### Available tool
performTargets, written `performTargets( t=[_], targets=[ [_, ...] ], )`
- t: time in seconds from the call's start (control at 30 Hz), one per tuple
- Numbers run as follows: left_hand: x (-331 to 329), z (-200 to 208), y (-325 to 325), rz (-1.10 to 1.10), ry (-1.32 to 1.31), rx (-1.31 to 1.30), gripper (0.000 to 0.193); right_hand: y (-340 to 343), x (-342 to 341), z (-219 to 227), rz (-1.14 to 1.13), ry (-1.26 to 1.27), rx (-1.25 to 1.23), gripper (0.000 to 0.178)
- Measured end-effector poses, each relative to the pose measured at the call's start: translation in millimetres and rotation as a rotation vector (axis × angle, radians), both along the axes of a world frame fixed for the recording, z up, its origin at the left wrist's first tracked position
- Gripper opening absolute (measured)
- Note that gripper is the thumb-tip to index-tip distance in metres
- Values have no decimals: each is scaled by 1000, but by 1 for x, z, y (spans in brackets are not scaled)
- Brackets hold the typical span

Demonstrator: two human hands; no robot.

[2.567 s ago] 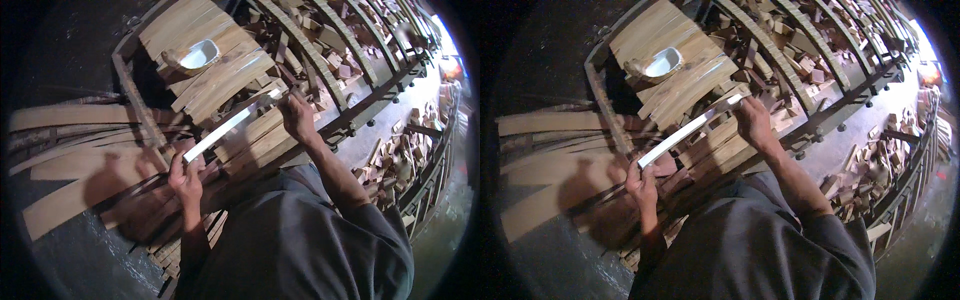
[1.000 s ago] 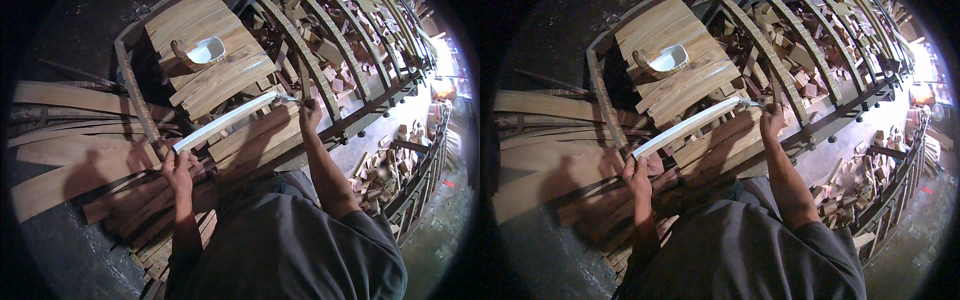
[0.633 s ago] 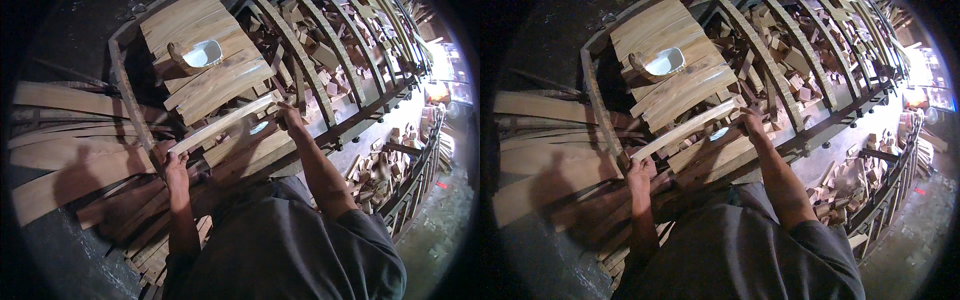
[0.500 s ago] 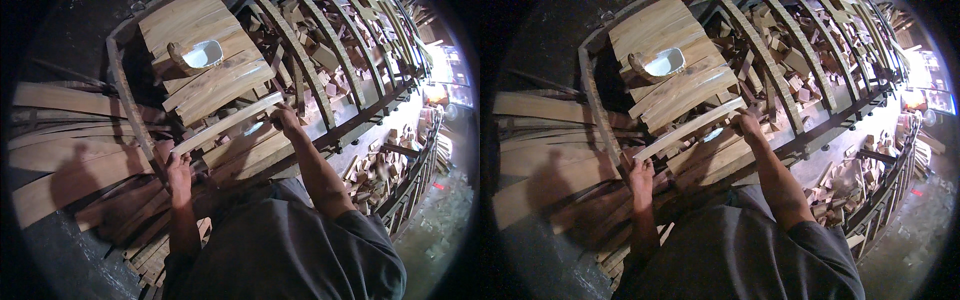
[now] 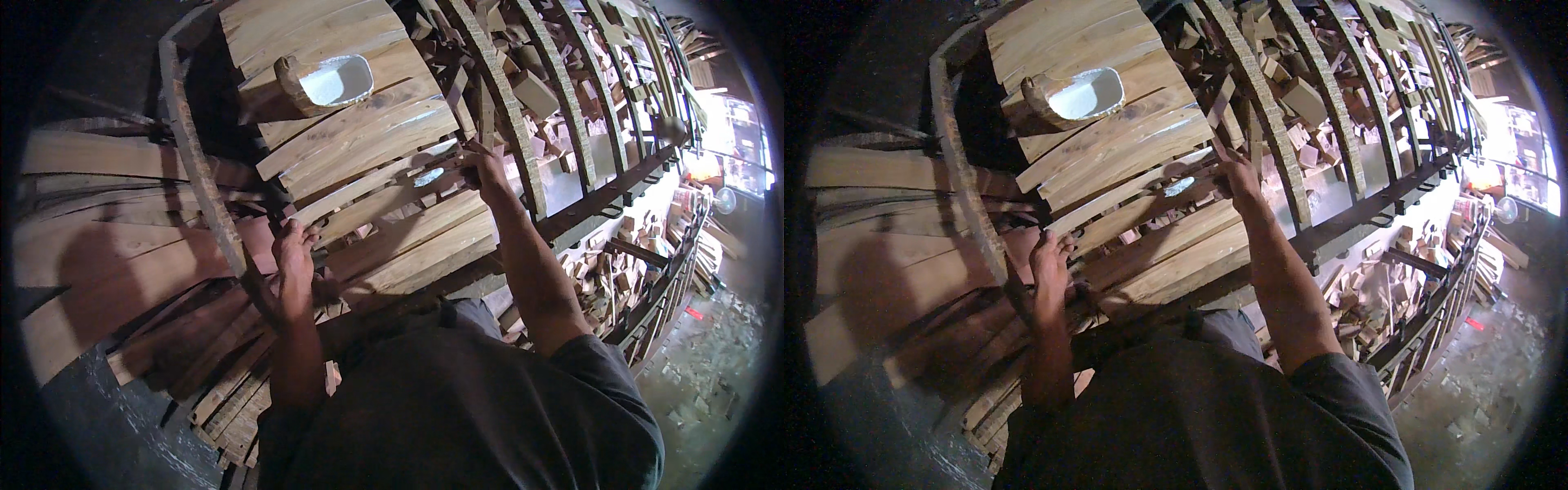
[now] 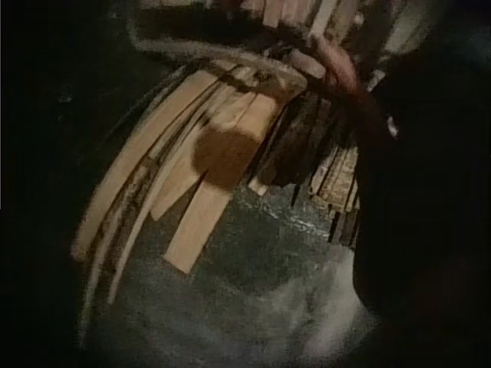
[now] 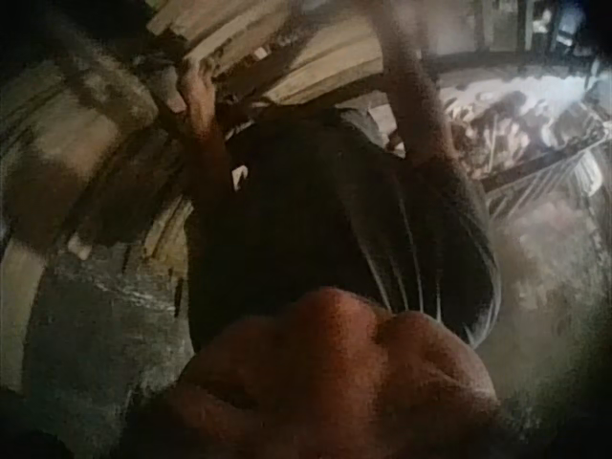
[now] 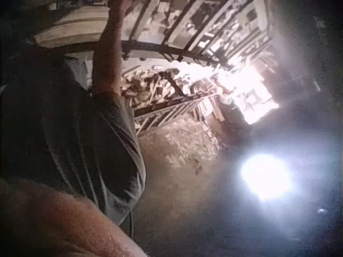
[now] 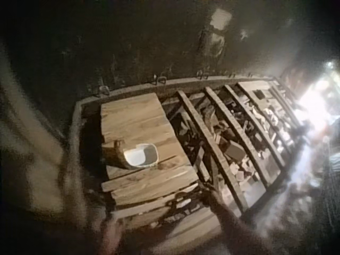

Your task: The person applies white glue to the edges of wooden planks using a small brush and places them into a wooden frame. The person repeatedly picks up planks, coats the edges, and stacks them within the frame.

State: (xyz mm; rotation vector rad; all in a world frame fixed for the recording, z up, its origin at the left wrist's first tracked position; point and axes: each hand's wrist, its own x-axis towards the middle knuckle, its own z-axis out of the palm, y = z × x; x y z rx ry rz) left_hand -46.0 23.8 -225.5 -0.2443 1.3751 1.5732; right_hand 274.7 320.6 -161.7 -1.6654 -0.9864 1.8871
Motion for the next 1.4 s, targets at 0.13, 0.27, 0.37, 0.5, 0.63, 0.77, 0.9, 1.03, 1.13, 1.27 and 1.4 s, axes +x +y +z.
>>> performTargets(
  t=[0.13,0.27,0.37,0.5,0.63,0.77,0.9,1.03,1.13,1.27,1.4],
  targets=[
    [2,5,13,-184,447,-434,25,15,3,-23,139,2,-104,40],
    [-1,2,20,-563,816,-647,34,15,-1,-22,24,91,-140,37],
    [1,-9,19,-652,862,-645,38,13,-4,-7,-5,125,-150,37],
    [5,-33,16,-682,979,-605,40,8,-4,-1,-19,173,-117,42],
    [11,-38,20,-626,1026,-694,42,6,-1,0,31,233,-127,48],
    [10,-56,12,-566,1020,-651,40,3,3,-9,-7,313,-103,50],
    [16,-43,18,-494,826,-635,37,1,-1,-12,-78,320,-136,53],
    [13,-54,13,-476,844,-594,35,3,-2,-5,-59,336,-138,54],
    [14,-64,7,-458,930,-539,33,2,-2,-1,-47,357,-128,55],
    [13,-71,8,-503,1095,-523,33,13,-6,-7,-22,337,-90,56],
    [19,-49,19,-478,1157,-497,33,17,-5,-11,-34,341,-132,62]
  ],
)
